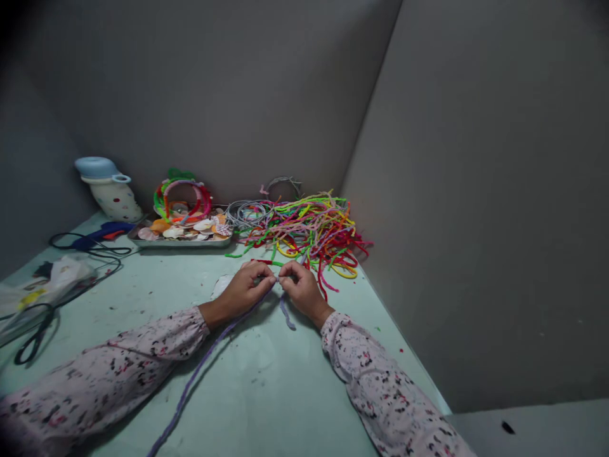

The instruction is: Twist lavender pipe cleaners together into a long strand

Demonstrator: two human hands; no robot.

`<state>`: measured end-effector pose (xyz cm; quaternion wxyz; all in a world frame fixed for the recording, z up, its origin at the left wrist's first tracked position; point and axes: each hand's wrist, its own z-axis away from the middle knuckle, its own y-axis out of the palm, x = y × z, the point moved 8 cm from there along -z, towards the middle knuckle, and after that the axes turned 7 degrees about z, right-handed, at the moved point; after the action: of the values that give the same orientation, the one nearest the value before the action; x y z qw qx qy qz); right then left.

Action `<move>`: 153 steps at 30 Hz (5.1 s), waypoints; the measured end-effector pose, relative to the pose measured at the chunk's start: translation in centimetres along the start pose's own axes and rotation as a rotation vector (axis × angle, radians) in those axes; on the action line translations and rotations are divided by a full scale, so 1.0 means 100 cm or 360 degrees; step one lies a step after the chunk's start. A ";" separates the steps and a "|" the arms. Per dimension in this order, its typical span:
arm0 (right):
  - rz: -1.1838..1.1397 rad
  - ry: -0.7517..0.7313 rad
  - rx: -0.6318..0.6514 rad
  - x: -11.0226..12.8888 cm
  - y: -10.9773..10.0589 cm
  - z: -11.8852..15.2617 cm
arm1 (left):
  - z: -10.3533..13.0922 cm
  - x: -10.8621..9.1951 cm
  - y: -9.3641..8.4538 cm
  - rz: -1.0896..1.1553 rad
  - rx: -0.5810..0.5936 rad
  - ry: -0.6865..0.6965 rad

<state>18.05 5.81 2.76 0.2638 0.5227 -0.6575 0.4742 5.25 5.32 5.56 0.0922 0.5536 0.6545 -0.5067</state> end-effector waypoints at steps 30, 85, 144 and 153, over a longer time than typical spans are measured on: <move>-0.0014 0.0029 0.0013 0.001 0.001 0.000 | 0.000 0.002 0.003 -0.0102 -0.0004 -0.0007; -0.0025 0.0015 0.0017 -0.001 0.001 -0.001 | 0.000 0.002 0.003 -0.0149 -0.0024 0.0087; -0.0168 0.0174 0.0057 -0.010 0.002 -0.002 | 0.003 -0.012 -0.001 -0.0424 -0.0096 0.0333; -0.0180 0.0190 0.0070 -0.007 0.003 -0.002 | 0.003 -0.015 0.000 -0.0488 -0.0029 0.0322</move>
<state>17.91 6.30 2.16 0.3172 0.5354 -0.5996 0.5032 5.70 4.15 6.43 -0.0473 0.4945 0.7418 -0.4505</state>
